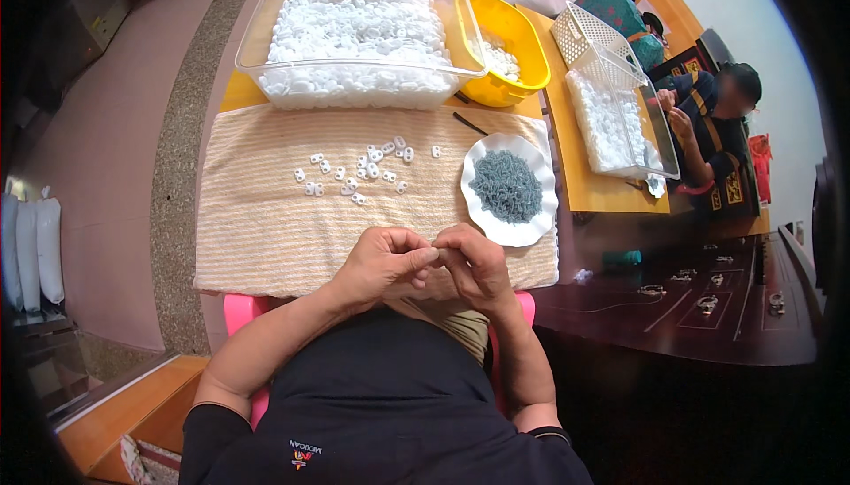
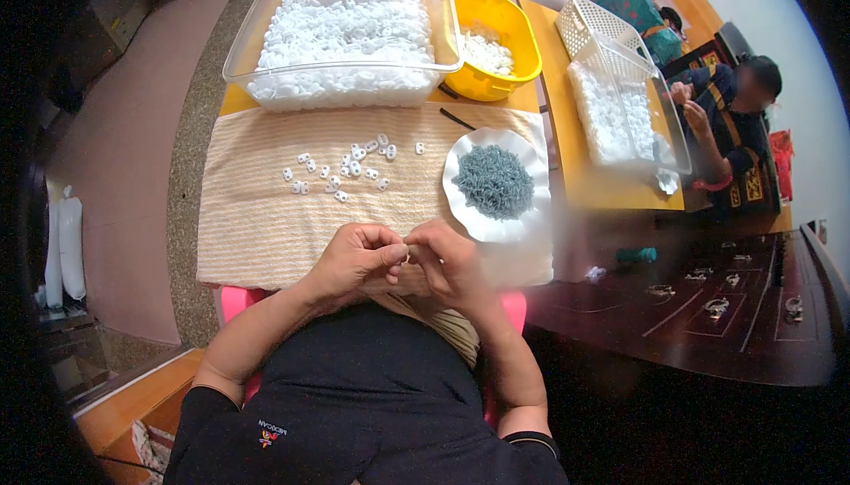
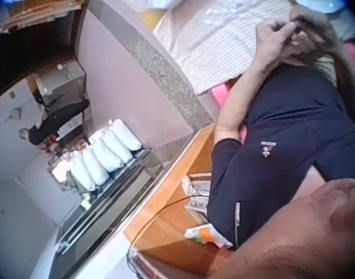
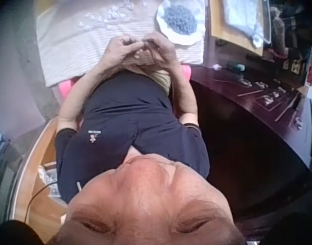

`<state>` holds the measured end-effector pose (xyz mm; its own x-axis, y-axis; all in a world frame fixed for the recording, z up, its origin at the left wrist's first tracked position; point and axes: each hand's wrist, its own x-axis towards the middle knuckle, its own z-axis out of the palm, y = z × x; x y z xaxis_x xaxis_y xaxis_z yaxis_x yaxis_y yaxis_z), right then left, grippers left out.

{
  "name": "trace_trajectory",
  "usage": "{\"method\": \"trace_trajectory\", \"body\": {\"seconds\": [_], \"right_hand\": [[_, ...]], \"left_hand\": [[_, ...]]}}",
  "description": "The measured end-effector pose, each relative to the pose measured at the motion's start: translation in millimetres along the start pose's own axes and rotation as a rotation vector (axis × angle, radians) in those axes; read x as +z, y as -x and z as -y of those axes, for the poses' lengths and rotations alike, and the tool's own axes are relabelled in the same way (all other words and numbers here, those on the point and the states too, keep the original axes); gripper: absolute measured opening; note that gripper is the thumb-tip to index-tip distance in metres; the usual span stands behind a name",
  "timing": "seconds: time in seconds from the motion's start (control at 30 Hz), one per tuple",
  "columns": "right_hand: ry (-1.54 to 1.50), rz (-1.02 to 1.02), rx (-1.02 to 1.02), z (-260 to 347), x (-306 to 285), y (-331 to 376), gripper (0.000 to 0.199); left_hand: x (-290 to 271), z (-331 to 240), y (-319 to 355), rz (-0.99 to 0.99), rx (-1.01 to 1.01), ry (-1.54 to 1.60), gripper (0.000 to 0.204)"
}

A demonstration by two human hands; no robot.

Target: Assembling small white plastic pieces into grey circular components at a manual workstation.

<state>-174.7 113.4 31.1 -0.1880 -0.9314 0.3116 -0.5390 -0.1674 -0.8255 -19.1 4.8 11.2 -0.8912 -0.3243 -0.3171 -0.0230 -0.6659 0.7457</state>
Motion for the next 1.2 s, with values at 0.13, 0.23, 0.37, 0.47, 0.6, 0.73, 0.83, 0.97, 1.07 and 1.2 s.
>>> {"method": "trace_trajectory", "body": {"seconds": [0.13, 0.23, 0.37, 0.47, 0.6, 0.73, 0.83, 0.97, 1.07, 1.2], "right_hand": [[-0.03, 0.096, 0.013, 1, -9, 1, 0.007], [-0.074, 0.14, 0.037, 4, -12, 3, 0.004], [-0.088, 0.147, 0.053, 8, -12, 4, 0.002], [-0.07, 0.136, 0.088, 9, -11, 4, 0.002], [-0.034, 0.136, 0.094, 10, -9, 3, 0.003], [-0.011, 0.122, 0.088, 9, -9, 3, 0.006], [0.014, 0.125, 0.057, 10, -9, 3, 0.007], [0.025, 0.138, 0.047, 11, -10, 3, 0.008], [-0.005, 0.163, 0.077, 9, -11, 4, 0.007], [-0.025, 0.166, 0.097, 9, -11, 3, 0.005]], "left_hand": [[-1, -1, 0, 0.071, -0.064, 0.073, 0.014], [-1, -2, 1, 0.116, -0.15, 0.207, 0.014], [-2, -4, 2, 0.164, -0.156, 0.211, 0.014], [-1, -7, 3, 0.158, -0.139, 0.191, 0.015], [-1, -8, 3, 0.134, -0.125, 0.151, 0.015], [-5, -4, 2, 0.117, -0.089, 0.047, 0.016], [-6, -3, 1, 0.128, -0.06, 0.008, 0.016], [-7, -4, 2, 0.132, -0.058, -0.02, 0.016], [-7, -3, 2, 0.121, -0.061, -0.012, 0.015], [-5, -3, 2, 0.097, -0.048, -0.015, 0.014]]}}
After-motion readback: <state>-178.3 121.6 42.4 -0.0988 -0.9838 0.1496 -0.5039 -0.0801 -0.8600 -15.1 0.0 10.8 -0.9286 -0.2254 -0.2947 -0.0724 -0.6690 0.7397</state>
